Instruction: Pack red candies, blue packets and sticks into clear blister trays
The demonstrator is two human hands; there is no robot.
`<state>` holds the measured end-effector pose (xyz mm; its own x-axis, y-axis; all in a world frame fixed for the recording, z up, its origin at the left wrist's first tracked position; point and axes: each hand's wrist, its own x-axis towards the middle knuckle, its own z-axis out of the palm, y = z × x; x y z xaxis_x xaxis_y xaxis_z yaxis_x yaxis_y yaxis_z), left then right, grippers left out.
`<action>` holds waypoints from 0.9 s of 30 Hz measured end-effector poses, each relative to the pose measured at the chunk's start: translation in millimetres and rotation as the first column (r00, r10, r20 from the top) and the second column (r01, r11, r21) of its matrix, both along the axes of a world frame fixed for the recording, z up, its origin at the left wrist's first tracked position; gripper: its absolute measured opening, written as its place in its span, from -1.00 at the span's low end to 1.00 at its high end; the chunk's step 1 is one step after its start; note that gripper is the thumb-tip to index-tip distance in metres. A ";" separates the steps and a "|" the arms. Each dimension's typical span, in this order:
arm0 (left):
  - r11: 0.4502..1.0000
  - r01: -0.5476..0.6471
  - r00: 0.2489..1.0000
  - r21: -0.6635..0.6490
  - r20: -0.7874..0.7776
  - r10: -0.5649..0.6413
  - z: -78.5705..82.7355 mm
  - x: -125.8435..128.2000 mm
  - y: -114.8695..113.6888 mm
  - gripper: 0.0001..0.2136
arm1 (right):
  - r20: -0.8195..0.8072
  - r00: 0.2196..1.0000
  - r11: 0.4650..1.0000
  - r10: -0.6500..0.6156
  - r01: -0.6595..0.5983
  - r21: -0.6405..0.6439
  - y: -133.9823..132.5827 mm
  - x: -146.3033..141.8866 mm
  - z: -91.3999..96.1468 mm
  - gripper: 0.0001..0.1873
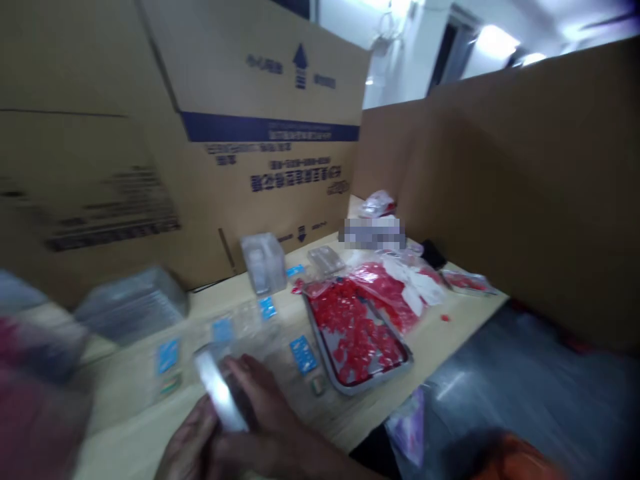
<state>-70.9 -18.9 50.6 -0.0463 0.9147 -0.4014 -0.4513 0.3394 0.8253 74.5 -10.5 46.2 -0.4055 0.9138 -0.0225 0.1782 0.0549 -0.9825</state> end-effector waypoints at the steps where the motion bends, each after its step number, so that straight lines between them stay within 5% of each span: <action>1: 0.999 -0.032 0.999 0.016 0.043 0.031 3.7 3.2 -3.4 -0.49 | -0.018 1.000 1.000 0.004 -0.004 0.008 -2.9 -0.9 -1.0 0.07; 6: 0.993 -0.081 0.986 0.088 0.152 0.067 11.2 7.1 -15.6 -0.60 | -0.163 0.985 0.988 0.058 -0.033 0.150 -7.6 -15.7 -20.0 -0.08; 11: 0.973 -0.060 0.997 0.225 0.051 0.050 9.4 -9.2 -5.0 -0.68 | -0.270 0.963 0.987 -0.004 0.047 0.155 5.3 -20.7 -32.8 -0.13; 14: 0.947 -0.161 0.967 0.277 -0.146 0.207 1.7 -36.4 25.8 -0.61 | -0.342 0.927 0.972 -0.152 0.203 0.118 22.7 -2.9 -29.4 -0.14; 16: 0.915 -0.274 0.883 0.297 -0.300 0.361 -4.3 -54.5 42.7 -0.64 | -0.306 0.927 0.953 -0.218 0.270 0.137 30.4 12.1 -25.5 -0.15; 19: 0.850 -0.390 0.776 0.355 -0.371 0.511 -6.7 -59.5 42.7 -0.70 | -0.161 0.966 0.944 -0.204 0.237 0.229 26.9 24.2 -23.5 -0.15; 23: 0.948 -0.166 0.974 0.271 -0.104 0.201 3.9 -23.9 7.5 -0.66 | -0.010 0.999 0.956 -0.053 0.053 0.287 5.2 8.0 -29.5 -0.20; 25: 0.975 -0.095 0.990 0.203 0.118 0.072 8.7 -6.9 -6.6 -0.68 | -0.028 1.000 0.961 0.004 0.004 0.276 -1.8 -6.3 -33.9 -0.23; 27: 0.979 -0.124 0.962 0.159 0.261 0.079 9.5 0.5 -12.4 -0.69 | -0.075 0.996 0.965 0.047 -0.026 0.262 -3.5 -18.2 -37.2 -0.23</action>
